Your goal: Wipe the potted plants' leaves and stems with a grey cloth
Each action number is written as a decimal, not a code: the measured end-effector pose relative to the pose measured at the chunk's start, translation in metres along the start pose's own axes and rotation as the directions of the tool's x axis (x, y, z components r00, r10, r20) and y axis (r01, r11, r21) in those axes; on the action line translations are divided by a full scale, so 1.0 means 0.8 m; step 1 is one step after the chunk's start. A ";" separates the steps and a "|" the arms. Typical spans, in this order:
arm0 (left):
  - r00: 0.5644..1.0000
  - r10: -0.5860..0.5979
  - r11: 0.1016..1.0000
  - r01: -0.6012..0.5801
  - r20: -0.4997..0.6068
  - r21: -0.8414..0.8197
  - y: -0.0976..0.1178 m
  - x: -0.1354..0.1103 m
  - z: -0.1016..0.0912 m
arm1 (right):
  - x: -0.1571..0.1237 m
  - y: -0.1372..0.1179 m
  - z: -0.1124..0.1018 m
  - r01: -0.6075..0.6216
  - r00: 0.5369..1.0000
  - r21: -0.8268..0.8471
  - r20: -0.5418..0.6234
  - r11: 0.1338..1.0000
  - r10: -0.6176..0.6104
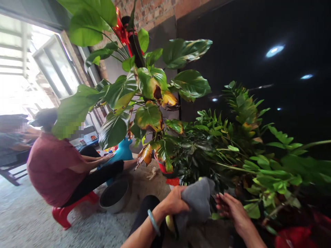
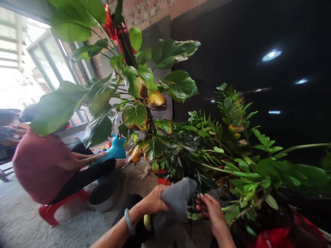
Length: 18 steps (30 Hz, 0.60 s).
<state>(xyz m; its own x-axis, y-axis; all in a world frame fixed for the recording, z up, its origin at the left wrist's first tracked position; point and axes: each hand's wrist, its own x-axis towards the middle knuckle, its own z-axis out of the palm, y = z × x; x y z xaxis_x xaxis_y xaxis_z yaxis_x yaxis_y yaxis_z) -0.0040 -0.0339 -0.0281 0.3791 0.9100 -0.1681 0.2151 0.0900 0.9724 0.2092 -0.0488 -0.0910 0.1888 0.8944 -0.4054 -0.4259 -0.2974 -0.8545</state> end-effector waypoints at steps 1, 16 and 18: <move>0.998 -0.015 1.000 0.016 0.064 -0.006 -0.002 -0.008 -0.001 | 0.000 -0.001 0.000 -0.002 1.000 0.007 0.003 1.000 0.002; 0.978 -0.202 0.811 0.138 -0.052 -0.569 -0.010 -0.026 -0.016 | 0.010 0.013 -0.010 0.043 0.999 -0.001 -0.002 0.999 -0.043; 0.988 -0.153 0.801 0.136 0.020 -0.584 -0.013 -0.035 -0.017 | 0.012 0.015 -0.012 0.029 1.000 -0.004 0.004 1.000 -0.029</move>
<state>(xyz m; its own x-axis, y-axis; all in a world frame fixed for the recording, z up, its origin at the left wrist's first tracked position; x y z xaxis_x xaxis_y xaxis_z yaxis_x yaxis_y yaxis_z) -0.0296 -0.0550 -0.0312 0.3597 0.8771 -0.3182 -0.3014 0.4320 0.8500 0.2145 -0.0468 -0.1081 0.1975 0.9040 -0.3793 -0.4169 -0.2727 -0.8671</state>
